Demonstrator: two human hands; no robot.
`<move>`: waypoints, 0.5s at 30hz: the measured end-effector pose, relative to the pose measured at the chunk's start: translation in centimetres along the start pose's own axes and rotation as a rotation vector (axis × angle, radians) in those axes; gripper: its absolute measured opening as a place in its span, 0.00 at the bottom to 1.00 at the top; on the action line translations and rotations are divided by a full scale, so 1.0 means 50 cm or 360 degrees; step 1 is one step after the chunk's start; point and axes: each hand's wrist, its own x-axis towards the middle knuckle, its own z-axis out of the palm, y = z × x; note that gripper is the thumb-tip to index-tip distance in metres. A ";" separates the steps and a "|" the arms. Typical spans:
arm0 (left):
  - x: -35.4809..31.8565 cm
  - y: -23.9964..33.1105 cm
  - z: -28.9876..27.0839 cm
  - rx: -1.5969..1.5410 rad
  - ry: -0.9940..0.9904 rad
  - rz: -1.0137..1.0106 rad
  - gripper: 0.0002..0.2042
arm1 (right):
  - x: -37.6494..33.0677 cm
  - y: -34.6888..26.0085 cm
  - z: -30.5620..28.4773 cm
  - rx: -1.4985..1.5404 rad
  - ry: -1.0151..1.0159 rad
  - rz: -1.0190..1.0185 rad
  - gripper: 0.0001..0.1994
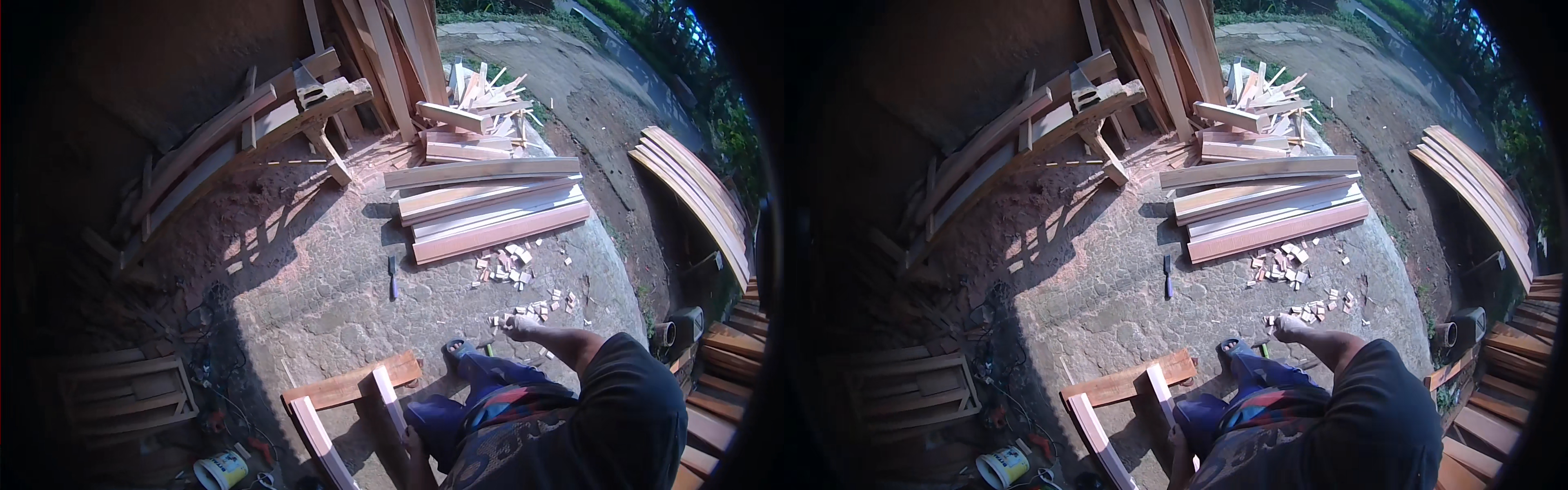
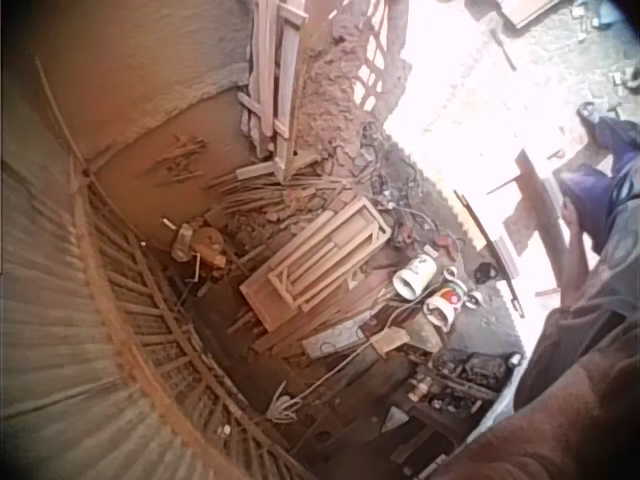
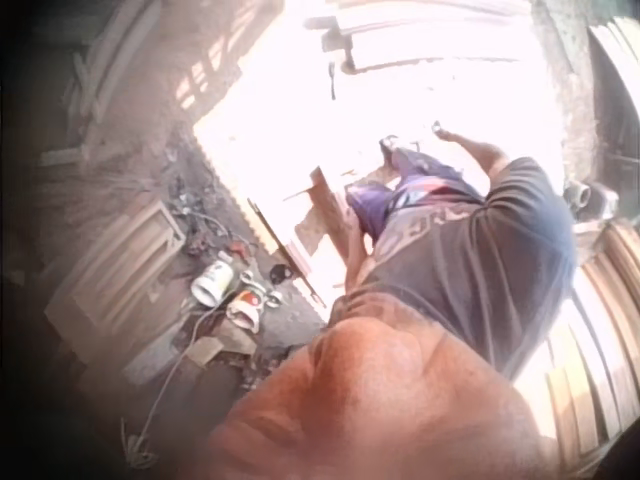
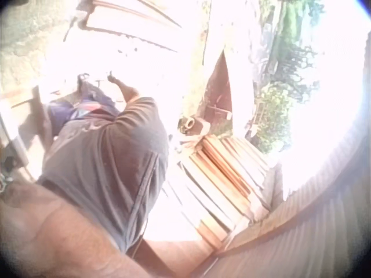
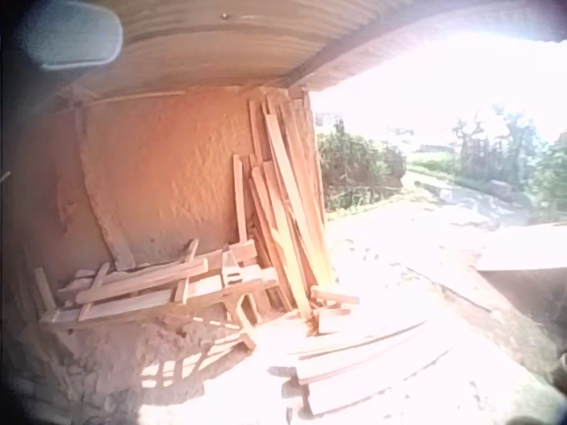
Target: The person selects wooden planks, places them on a makeshift workbench, and uses a hand saw and hammer to cut and assemble the pieces. The person repeatedly adjusts the wood and tools while working on the ground.
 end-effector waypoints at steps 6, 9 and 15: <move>0.153 0.254 0.033 -0.0411 -0.0354 0.0300 0.21 | -0.023 0.199 -0.112 0.0386 0.0423 0.0658 0.14; 0.116 0.401 0.094 -0.0435 -0.0610 0.0308 0.21 | -0.059 0.262 -0.098 0.0656 0.0371 0.0876 0.14; 0.163 0.539 0.118 0.0128 -0.0803 0.0032 0.23 | -0.009 0.112 -0.127 0.1273 0.0113 0.0724 0.20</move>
